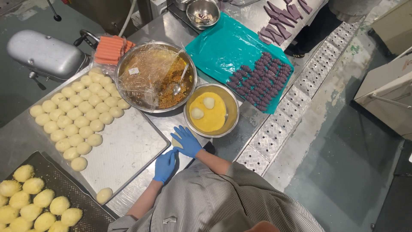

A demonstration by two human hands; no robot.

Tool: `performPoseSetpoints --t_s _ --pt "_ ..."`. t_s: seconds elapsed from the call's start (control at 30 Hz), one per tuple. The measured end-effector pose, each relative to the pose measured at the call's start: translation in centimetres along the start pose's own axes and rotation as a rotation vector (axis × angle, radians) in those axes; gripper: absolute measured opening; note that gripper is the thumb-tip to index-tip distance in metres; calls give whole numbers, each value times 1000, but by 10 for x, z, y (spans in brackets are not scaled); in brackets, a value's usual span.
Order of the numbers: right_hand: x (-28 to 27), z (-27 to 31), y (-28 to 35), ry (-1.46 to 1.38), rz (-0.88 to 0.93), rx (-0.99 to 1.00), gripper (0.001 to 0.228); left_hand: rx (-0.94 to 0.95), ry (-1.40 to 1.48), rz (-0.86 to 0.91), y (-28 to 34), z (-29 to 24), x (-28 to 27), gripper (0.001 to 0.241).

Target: Filling dough rounds with stuffing and shaping them into balls on a kitchen workbench.

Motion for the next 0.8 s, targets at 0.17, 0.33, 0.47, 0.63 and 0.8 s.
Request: performPoseSetpoints --t_s 0.17,0.33,0.47,0.63,0.8 --pt "6 -8 -10 0 38 35 84 38 198 -112 -26 -18 -4 30" --pt "24 -33 3 -22 36 117 95 227 235 -293 -104 5 24 26" --pt "9 -32 9 -80 -47 164 96 33 -74 -151 -148 22 51 20" --pt "31 -42 46 -267 -178 197 95 47 -235 -119 -152 13 57 17" --pt "23 -32 76 -419 -294 228 86 55 -382 36 -138 3 56 22"
Point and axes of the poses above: each hand's wrist, its own y-axis away from the middle knuckle, its own x-axis out of the palm, z = x × y, the point moved 5 cm from there along -y, towards the middle knuckle, and after that the axes turned 8 degrees about -x, right-handed, at the moved point
